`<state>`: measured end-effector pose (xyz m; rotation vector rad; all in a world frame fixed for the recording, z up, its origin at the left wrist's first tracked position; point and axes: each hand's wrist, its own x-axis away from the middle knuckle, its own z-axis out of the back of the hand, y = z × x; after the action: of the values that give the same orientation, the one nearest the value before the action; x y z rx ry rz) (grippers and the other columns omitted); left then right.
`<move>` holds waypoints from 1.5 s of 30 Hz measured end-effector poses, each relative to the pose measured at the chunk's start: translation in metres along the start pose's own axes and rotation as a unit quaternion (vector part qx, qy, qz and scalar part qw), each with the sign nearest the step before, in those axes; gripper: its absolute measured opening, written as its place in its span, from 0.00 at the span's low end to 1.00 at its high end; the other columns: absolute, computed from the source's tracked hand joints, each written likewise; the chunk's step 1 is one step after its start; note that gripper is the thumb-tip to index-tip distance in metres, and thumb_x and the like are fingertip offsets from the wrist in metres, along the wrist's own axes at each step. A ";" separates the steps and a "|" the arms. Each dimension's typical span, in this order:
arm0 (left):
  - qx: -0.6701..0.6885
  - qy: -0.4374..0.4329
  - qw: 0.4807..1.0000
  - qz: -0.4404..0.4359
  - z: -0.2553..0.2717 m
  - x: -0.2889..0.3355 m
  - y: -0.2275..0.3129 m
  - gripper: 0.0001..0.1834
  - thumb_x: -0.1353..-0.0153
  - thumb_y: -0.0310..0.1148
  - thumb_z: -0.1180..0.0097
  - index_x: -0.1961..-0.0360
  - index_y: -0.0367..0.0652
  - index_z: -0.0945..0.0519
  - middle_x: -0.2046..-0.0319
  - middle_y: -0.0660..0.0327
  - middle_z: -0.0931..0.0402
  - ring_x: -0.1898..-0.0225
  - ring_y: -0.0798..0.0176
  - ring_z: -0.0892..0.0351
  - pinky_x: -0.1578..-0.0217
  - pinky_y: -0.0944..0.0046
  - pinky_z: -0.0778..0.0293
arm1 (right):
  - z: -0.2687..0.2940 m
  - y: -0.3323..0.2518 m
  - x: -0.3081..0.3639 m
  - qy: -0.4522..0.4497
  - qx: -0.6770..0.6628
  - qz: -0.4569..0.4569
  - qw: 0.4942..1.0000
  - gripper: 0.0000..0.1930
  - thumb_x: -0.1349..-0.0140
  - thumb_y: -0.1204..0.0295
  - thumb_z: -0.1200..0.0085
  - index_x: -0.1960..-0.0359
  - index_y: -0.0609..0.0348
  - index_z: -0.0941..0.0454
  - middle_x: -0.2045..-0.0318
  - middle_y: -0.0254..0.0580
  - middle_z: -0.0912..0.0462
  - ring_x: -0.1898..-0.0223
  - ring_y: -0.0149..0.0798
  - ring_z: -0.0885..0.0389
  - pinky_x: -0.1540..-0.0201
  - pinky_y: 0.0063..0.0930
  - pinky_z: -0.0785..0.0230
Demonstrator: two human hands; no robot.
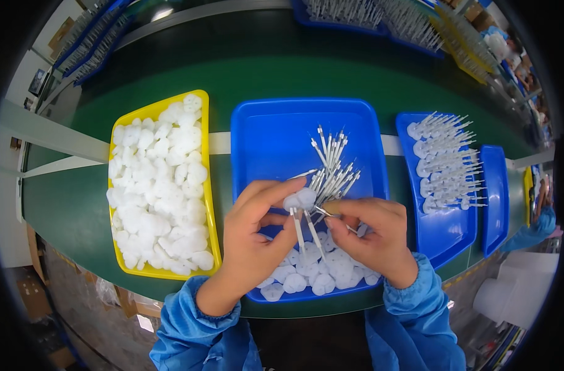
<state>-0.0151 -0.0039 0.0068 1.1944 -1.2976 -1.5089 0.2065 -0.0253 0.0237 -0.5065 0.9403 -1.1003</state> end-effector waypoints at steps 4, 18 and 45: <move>-0.005 0.012 1.000 -0.007 0.000 0.000 -0.002 0.28 0.35 0.12 0.35 0.34 0.40 0.14 0.45 0.55 0.20 0.50 0.65 0.14 0.53 0.69 0.10 | -0.001 0.001 0.002 -0.003 -0.017 -0.028 0.999 0.12 0.40 0.76 0.23 0.55 0.58 0.07 0.80 0.35 0.17 0.81 0.28 0.19 0.76 0.24 0.30; -0.077 0.032 0.996 -0.046 0.000 -0.002 -0.003 0.26 0.38 0.11 0.33 0.39 0.39 0.11 0.48 0.53 0.18 0.53 0.63 0.12 0.57 0.67 0.11 | 0.004 -0.008 0.001 -0.047 -0.086 -0.152 0.984 0.08 0.32 0.75 0.28 0.53 0.62 0.07 0.84 0.34 0.17 0.83 0.22 0.21 0.77 0.21 0.33; -0.130 -0.040 0.990 -0.048 0.001 -0.001 0.000 0.24 0.33 0.10 0.41 0.39 0.35 0.12 0.40 0.49 0.12 0.44 0.62 0.11 0.51 0.68 0.14 | -0.005 -0.003 0.000 -0.024 0.071 -0.004 0.997 0.07 0.32 0.71 0.26 0.58 0.58 0.11 0.74 0.43 0.10 0.77 0.42 0.11 0.74 0.33 0.22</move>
<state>-0.0159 -0.0028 0.0068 1.0484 -1.0684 -1.7510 0.2011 -0.0259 0.0233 -0.4187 0.8128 -1.1472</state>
